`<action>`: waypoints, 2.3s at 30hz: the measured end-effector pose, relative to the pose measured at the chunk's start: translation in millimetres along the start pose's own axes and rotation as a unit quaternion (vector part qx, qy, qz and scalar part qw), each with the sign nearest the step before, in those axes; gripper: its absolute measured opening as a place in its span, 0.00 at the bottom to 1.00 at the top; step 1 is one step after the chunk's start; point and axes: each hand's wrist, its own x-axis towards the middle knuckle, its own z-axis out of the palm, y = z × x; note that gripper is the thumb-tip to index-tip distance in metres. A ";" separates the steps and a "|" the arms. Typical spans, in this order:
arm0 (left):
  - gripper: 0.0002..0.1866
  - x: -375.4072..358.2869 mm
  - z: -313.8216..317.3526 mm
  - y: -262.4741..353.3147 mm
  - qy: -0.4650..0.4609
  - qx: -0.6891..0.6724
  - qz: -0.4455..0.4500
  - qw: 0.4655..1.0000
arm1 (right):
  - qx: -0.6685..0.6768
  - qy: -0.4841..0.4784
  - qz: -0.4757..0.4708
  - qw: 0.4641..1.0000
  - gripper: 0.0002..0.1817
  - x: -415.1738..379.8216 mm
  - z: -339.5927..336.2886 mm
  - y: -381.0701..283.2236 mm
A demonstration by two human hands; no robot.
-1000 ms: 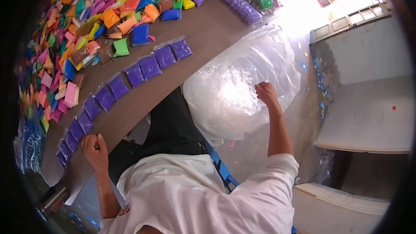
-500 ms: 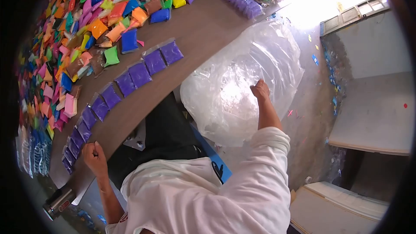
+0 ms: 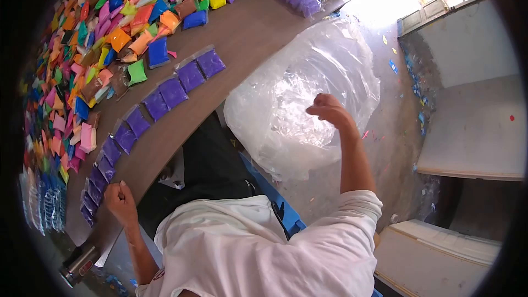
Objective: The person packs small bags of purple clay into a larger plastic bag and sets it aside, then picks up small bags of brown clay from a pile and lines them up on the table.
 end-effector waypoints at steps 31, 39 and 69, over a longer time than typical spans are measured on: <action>0.17 6.0 -12.4 48.7 -0.175 -0.404 -0.125 0.889 | 0.325 0.400 -0.372 0.772 0.11 -168.2 68.7 -176.3; 0.28 12.9 -2.3 71.7 -0.207 -0.633 -0.180 0.724 | 0.229 0.191 -0.499 0.814 0.12 -179.0 261.5 -155.3; 0.31 15.0 -19.0 16.3 -0.137 -0.705 -0.354 0.599 | 0.103 -0.018 -0.635 0.766 0.10 -165.2 306.4 -171.1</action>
